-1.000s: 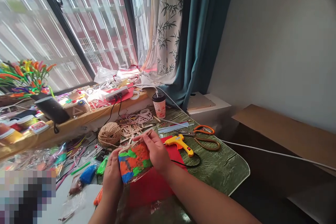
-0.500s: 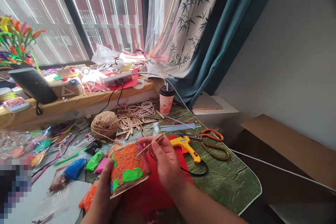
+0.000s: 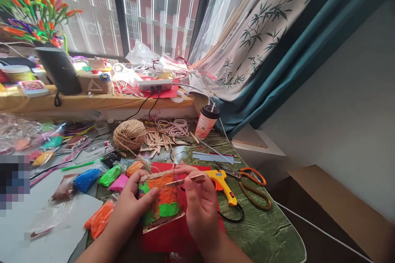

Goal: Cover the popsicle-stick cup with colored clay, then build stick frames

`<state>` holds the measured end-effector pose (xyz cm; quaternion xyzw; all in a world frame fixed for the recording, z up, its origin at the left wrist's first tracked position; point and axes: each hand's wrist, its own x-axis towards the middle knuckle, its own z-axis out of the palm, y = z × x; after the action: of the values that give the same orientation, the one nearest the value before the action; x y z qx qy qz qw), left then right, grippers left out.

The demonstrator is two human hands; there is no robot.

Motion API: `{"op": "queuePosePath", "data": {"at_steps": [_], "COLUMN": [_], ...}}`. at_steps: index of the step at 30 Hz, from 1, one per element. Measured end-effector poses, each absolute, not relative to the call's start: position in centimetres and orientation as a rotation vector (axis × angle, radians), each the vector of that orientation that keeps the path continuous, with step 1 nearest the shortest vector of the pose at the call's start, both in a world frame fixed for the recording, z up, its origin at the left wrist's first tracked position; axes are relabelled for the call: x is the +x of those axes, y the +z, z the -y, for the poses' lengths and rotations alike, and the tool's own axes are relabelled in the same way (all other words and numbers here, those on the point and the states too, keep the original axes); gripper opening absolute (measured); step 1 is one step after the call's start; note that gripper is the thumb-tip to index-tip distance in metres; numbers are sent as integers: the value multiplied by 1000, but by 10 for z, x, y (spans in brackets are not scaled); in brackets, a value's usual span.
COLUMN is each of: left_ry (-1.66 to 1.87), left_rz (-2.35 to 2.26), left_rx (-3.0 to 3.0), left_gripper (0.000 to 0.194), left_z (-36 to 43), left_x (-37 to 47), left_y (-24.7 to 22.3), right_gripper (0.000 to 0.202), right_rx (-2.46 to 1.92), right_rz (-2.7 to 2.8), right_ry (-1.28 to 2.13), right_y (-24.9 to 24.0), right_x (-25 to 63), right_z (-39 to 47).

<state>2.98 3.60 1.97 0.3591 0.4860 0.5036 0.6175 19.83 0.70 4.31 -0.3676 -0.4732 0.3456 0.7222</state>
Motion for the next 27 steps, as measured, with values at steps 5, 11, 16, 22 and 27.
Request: {"op": "queuePosePath", "data": {"at_steps": [5, 11, 16, 22, 27], "left_ry": [1085, 807, 756, 771, 714], "left_rz": [-1127, -1094, -1161, -1114, -1132], "left_rx": [988, 1038, 1181, 1302, 1318], "left_gripper": [43, 55, 56, 51, 54], "left_z": [-31, -34, -38, -37, -38], "left_x": [27, 24, 23, 22, 22], "left_y": [36, 32, 21, 23, 22], "right_gripper": [24, 14, 12, 25, 22], "right_rx": [-738, -941, -1025, -1046, -985], "right_rz": [1386, 1578, 1473, 1697, 1640], "right_ry": [565, 503, 604, 549, 542], "right_y": [45, 51, 51, 55, 54], "right_x": [208, 210, 211, 211, 214], "right_z": [2, -3, -2, -6, -3]}}
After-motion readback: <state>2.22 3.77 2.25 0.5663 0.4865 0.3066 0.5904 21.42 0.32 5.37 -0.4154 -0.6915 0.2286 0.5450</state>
